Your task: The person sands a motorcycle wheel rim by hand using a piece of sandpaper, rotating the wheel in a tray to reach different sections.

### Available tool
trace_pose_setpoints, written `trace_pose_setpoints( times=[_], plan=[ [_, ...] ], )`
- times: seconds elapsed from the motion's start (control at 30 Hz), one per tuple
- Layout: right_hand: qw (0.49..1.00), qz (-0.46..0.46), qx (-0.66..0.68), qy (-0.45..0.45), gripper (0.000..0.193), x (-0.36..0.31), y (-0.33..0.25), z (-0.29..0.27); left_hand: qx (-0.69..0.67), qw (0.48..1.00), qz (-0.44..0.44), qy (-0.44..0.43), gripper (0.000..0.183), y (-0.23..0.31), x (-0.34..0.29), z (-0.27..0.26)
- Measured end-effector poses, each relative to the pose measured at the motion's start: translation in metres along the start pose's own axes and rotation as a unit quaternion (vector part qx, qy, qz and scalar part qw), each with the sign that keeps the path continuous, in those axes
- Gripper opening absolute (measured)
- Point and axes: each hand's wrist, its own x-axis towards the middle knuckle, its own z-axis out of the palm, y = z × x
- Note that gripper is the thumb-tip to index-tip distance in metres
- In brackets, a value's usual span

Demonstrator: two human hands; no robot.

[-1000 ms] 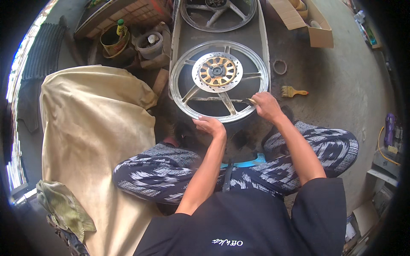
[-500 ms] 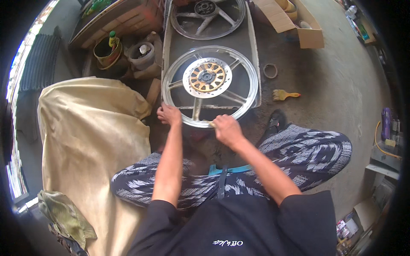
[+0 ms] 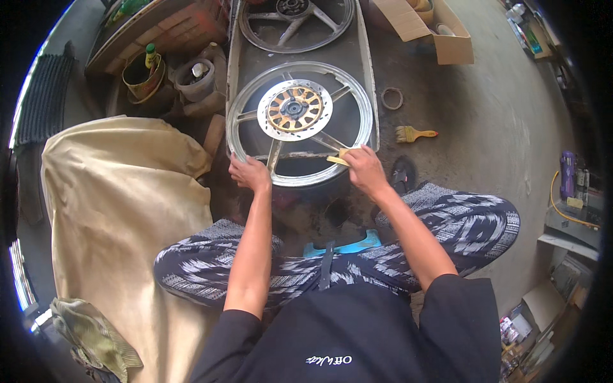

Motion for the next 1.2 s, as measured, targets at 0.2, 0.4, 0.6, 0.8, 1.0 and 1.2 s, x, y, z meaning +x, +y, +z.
trace_pose_setpoints(
  times=[0.2,0.4,0.6,0.8,1.0,1.2],
  plan=[
    [0.990,-0.050,0.128,-0.031,0.030,-0.009,-0.049,0.024,-0.015,1.000,0.007,-0.010,0.049,-0.006,-0.002,-0.002],
    [0.999,0.004,0.035,-0.019,0.036,-0.008,0.004,-0.005,-0.022,1.000,0.000,-0.004,0.046,-0.010,-0.009,0.003],
    [0.994,-0.035,0.087,-0.056,0.031,-0.022,-0.024,0.006,-0.023,1.000,-0.007,-0.010,0.046,-0.010,-0.019,0.003],
    [0.997,0.004,0.075,-0.034,0.029,-0.019,-0.030,0.014,-0.035,0.999,-0.013,-0.008,0.045,-0.008,-0.022,0.001],
    [0.989,0.007,0.140,-0.050,0.022,-0.003,-0.076,0.055,-0.100,0.994,-0.046,-0.014,0.048,-0.007,-0.021,0.001],
    [0.995,0.024,0.058,-0.083,0.025,-0.011,-0.043,0.033,-0.095,0.993,-0.057,-0.033,0.052,-0.012,-0.030,0.005]
  ],
)
